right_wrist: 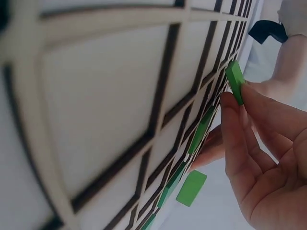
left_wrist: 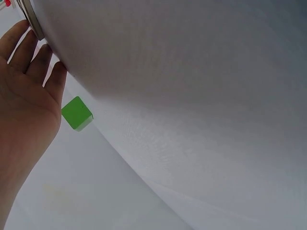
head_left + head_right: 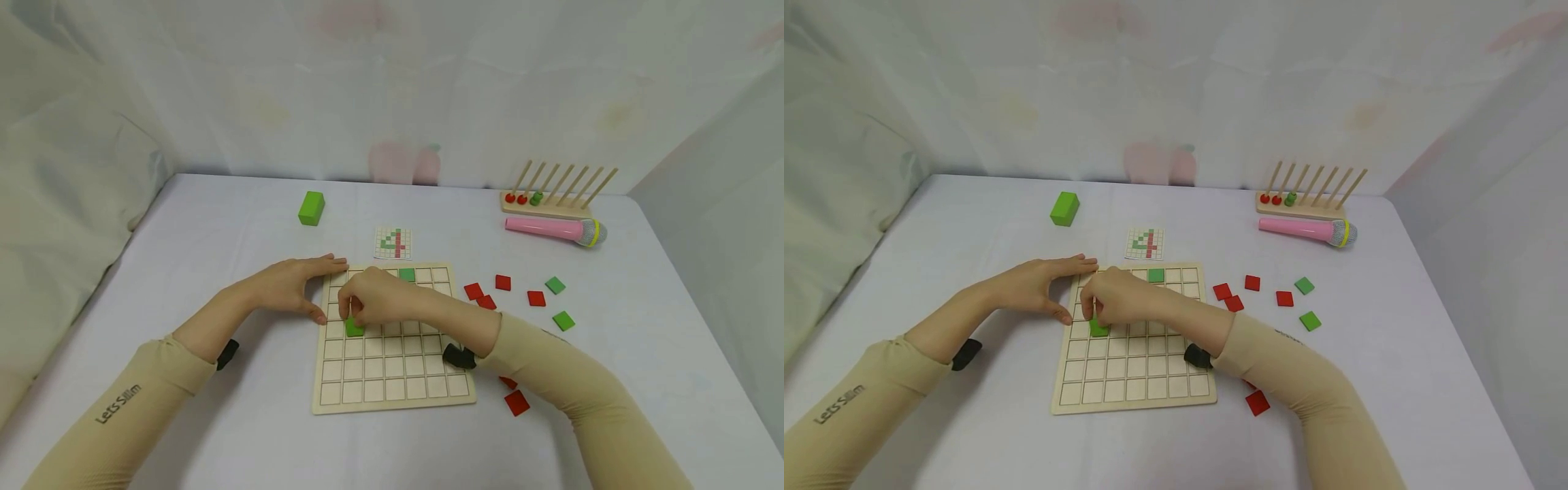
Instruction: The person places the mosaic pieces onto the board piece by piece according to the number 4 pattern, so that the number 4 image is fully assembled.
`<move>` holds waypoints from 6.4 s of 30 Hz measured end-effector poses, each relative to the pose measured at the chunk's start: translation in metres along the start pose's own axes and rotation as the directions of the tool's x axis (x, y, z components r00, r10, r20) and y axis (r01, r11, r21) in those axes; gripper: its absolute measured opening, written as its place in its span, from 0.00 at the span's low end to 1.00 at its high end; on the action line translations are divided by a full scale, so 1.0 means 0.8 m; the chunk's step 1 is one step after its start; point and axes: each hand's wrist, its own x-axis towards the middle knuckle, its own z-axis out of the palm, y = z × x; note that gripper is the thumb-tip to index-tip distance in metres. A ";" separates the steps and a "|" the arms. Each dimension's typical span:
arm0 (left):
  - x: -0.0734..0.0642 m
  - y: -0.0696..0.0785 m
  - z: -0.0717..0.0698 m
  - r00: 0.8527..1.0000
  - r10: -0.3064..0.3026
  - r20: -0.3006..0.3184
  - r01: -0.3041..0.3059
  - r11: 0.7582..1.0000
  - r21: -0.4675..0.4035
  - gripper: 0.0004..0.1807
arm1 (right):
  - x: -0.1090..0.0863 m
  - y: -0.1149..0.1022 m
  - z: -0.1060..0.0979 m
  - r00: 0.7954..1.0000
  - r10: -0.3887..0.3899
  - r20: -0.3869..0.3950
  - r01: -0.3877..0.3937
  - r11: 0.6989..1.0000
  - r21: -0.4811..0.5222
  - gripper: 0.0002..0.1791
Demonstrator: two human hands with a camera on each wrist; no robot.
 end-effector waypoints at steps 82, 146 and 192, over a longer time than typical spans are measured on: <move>0.001 -0.001 0.001 1.000 -0.024 0.007 0.023 1.000 0.011 0.59 | -0.003 0.003 0.001 0.991 -0.075 0.107 0.082 0.995 -0.059 0.09; 0.000 0.006 -0.001 0.999 -0.043 0.018 0.043 0.999 0.001 0.60 | -0.309 0.262 -0.080 0.883 0.449 -0.136 -0.401 0.873 0.278 0.20; -0.002 0.009 -0.001 0.999 -0.043 0.013 0.043 0.999 -0.005 0.60 | -0.226 0.176 -0.078 0.898 0.320 -0.301 -0.279 0.945 0.174 0.08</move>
